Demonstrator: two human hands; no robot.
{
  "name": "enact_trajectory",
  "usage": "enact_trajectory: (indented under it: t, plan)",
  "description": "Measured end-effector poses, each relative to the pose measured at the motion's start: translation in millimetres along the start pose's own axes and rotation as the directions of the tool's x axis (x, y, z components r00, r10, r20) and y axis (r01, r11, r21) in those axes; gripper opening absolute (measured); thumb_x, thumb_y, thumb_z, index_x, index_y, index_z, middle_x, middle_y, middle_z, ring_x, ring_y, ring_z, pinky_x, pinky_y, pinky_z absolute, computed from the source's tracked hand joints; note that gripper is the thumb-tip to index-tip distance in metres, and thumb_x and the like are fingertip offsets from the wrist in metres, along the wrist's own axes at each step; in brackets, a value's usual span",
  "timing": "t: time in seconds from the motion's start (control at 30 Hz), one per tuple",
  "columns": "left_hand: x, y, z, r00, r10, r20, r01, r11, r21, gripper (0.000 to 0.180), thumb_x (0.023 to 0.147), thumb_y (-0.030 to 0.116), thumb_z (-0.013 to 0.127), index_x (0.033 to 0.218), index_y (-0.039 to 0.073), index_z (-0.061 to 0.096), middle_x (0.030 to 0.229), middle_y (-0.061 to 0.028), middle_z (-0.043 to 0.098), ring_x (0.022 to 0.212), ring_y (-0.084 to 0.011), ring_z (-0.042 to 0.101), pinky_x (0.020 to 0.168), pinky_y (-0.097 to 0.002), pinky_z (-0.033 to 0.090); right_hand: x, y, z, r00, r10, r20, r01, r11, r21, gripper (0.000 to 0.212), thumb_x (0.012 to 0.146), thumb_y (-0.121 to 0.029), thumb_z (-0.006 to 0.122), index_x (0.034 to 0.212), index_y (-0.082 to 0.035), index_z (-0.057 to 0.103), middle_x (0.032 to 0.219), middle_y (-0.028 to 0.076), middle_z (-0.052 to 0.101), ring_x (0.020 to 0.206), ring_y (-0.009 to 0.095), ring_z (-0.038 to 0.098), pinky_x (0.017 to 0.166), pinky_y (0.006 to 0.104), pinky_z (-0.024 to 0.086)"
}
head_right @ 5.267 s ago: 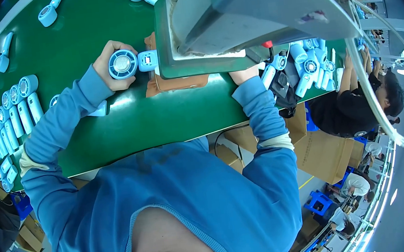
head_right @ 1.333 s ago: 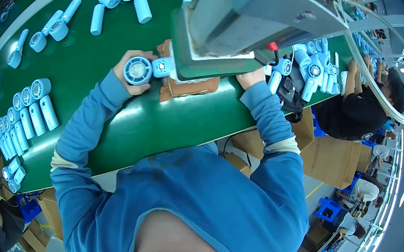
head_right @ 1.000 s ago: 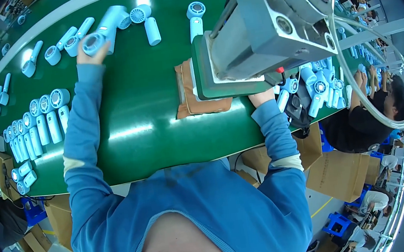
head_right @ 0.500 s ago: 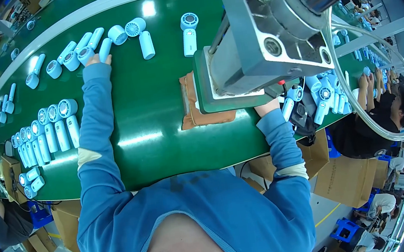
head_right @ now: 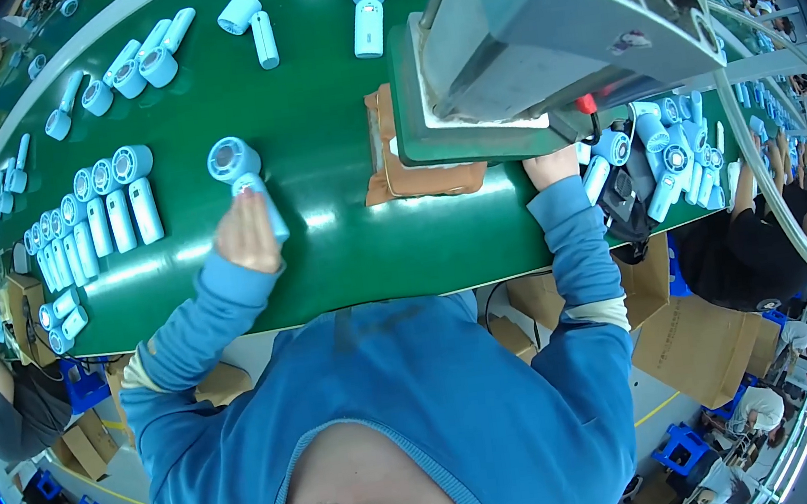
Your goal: Assembling and testing handheld electronic fans at a factory workstation.
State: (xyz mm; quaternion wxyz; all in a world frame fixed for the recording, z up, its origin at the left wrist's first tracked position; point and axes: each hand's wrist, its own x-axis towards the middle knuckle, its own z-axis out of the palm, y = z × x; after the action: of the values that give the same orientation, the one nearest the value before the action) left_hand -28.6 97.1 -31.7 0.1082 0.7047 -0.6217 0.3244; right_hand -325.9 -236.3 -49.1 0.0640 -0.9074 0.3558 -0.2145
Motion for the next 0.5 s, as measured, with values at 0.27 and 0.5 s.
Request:
enact_trajectory:
  t: [0.27,0.5]
  plan:
    - [34.5,-20.6,-24.5,0.942,0.287,0.174,-0.167,0.851,-0.498,0.059,0.073,0.02,0.062,0.125,-0.006,0.051,0.127,-0.0257,0.053,0.114,-0.0431,0.054,0.099,-0.0471,0.044,-13.6,18.3,16.7,0.996,-0.079,0.029,0.08,0.996,-0.027,0.04,0.082,-0.015,0.052,0.119,-0.002,0.058,0.117,0.02,0.062,0.1,0.042,0.059,0.084,0.0435,0.048]
    - [18.1,-120.7,37.8,0.878,0.232,0.418,0.22,0.581,-0.784,0.07,0.059,0.008,0.068,0.127,0.004,0.05,0.13,-0.0166,0.053,0.117,-0.0351,0.052,0.1,-0.0407,0.042,-7.5,23.5,18.2,0.99,-0.02,0.139,0.043,0.985,-0.167,0.04,0.08,-0.017,0.053,0.116,-0.001,0.059,0.115,0.022,0.062,0.096,0.045,0.058,0.082,0.0449,0.048]
